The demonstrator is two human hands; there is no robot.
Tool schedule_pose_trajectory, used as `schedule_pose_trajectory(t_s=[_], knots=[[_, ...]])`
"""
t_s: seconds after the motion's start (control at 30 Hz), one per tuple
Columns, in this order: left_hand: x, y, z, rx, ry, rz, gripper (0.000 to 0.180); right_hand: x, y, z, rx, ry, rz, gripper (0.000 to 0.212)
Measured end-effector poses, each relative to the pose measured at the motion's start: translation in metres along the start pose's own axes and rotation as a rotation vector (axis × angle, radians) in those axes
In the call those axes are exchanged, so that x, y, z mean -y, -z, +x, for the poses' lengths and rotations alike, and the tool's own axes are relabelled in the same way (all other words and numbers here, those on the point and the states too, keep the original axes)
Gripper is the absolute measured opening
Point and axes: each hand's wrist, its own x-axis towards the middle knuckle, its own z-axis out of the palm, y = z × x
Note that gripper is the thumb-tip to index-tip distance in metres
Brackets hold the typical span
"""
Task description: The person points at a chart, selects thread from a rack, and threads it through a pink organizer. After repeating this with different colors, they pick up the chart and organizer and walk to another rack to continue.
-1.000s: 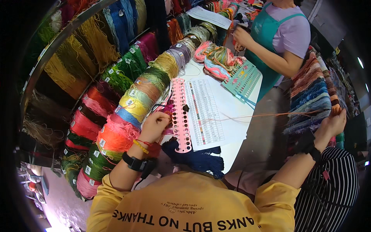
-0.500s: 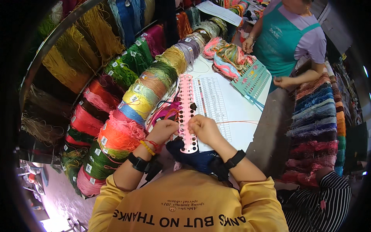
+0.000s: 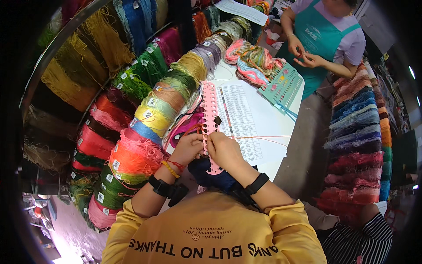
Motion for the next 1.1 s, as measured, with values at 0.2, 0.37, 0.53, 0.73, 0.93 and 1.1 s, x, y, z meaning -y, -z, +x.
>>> schedule_pose_trajectory(t_s=[0.2,0.37,0.53,0.73,0.93,1.1], knots=[[0.003,0.005,-0.005,-0.015,-0.034,0.078,0.013,0.004,0.000,-0.004,0.014,-0.027,0.098,0.008],[-0.026,0.026,-0.022,0.012,0.058,-0.075,0.013,-0.009,-0.003,-0.008,0.003,-0.032,0.163,0.008],[-0.043,0.019,-0.034,0.112,0.039,-0.740,0.023,-0.011,-0.003,-0.007,-0.035,0.054,0.126,0.007],[-0.005,0.001,-0.020,0.113,-0.097,0.214,0.019,0.005,-0.003,-0.017,-0.070,0.077,0.319,0.008],[-0.037,0.033,-0.058,-0.204,-0.190,-0.139,0.015,0.019,-0.006,-0.014,0.109,0.002,-0.188,0.053],[-0.091,0.087,-0.143,-0.616,-0.572,-0.401,0.014,0.017,-0.001,-0.011,0.152,-0.042,-0.200,0.052]])
